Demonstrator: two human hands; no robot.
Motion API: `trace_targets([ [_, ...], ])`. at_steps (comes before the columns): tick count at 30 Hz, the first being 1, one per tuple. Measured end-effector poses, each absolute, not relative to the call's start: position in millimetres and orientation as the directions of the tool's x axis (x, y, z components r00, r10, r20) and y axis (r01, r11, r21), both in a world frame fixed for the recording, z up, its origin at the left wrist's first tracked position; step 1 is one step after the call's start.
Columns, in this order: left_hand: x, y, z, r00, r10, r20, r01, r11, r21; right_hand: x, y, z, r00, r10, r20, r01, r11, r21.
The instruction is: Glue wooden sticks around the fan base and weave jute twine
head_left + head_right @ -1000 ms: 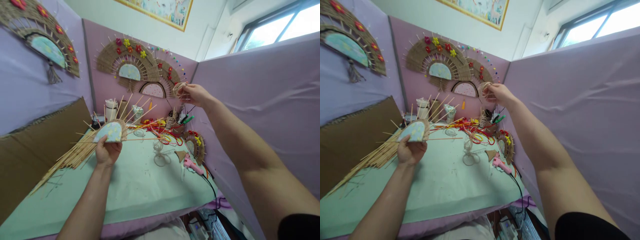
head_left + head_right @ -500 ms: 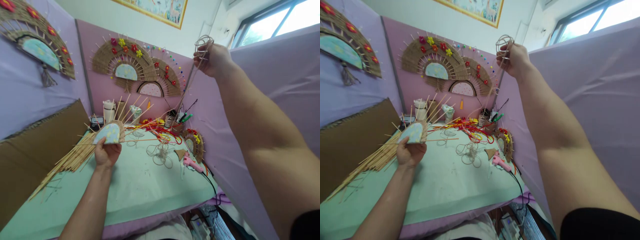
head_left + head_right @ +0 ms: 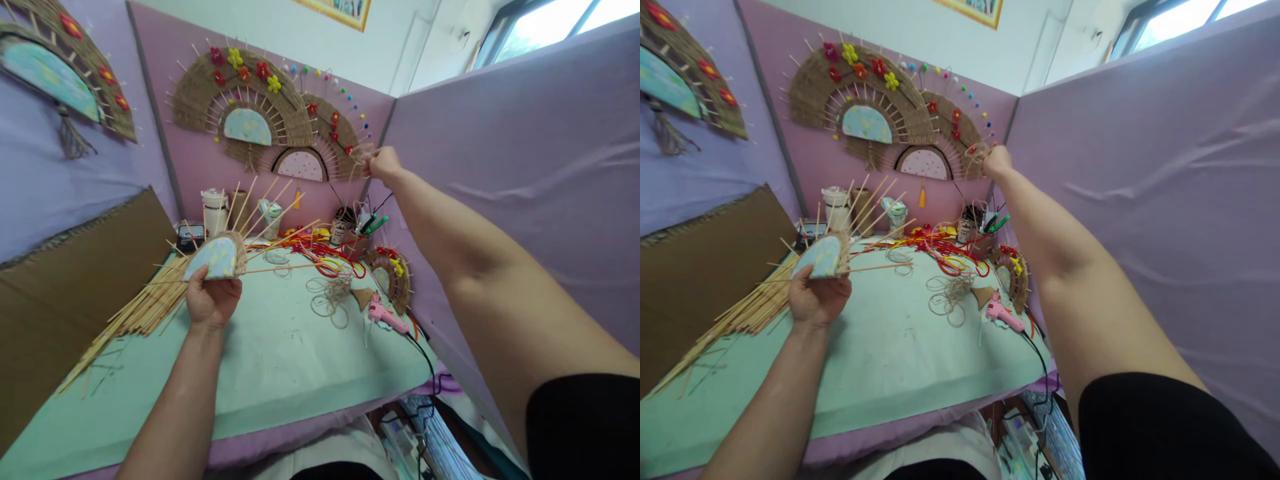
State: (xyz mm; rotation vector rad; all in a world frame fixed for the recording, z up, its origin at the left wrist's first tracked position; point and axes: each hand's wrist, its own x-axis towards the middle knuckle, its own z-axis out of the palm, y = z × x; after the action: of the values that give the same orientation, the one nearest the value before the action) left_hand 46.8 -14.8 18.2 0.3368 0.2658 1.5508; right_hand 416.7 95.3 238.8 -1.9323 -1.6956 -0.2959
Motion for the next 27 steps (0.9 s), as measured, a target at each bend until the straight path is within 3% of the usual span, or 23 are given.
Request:
trace_targets([
  [3, 47, -15, 19, 0.014, 0.999, 0.036, -0.923, -0.001, 0.385, 409, 94, 198, 0.134, 0.942, 0.308, 0.986, -0.096, -0.134],
  [6, 48, -15, 19, 0.009, 1.0, -0.004, -0.927, 0.01, 0.376, 389, 73, 150, -0.048, 0.999, 0.021, 0.991, 0.045, 0.128],
  [8, 49, -15, 19, 0.009, 1.0, -0.013, -0.927, 0.013, 0.374, 371, 49, 117, -0.147, 0.974, -0.172, 0.958, 0.184, 0.219],
  [10, 49, -15, 17, 0.012, 1.0, 0.003, -0.925, 0.01, 0.381, 354, 19, 84, -0.291, 0.889, -0.353, 0.906, 0.374, 0.197],
  [12, 50, -15, 16, 0.015, 1.0, 0.017, -0.92, 0.007, 0.392, 341, -13, 52, -0.415, 0.801, -0.43, 0.851, 0.509, 0.127],
  [17, 52, -15, 14, 0.004, 1.0, 0.013, -0.9, -0.002, 0.435, 331, -61, -6, -0.525, 0.808, -0.268, 0.774, 0.584, 0.245],
  [19, 52, -15, 14, -0.002, 1.0, 0.01, -0.898, -0.006, 0.441, 337, -56, -4, -0.502, 0.844, -0.19, 0.821, 0.534, 0.201],
  [23, 52, -16, 15, 0.008, 1.0, 0.01, -0.893, 0.003, 0.451, 367, -12, 70, -0.239, 0.967, 0.088, 0.969, 0.244, -0.044],
  [25, 52, -16, 15, 0.012, 1.0, 0.011, -0.895, 0.006, 0.446, 388, 11, 134, -0.146, 0.956, 0.254, 0.98, 0.174, -0.092],
  [27, 52, -17, 16, 0.016, 1.0, 0.007, -0.9, 0.012, 0.436, 404, 24, 193, 0.0, 0.861, 0.508, 0.94, 0.173, -0.293],
])
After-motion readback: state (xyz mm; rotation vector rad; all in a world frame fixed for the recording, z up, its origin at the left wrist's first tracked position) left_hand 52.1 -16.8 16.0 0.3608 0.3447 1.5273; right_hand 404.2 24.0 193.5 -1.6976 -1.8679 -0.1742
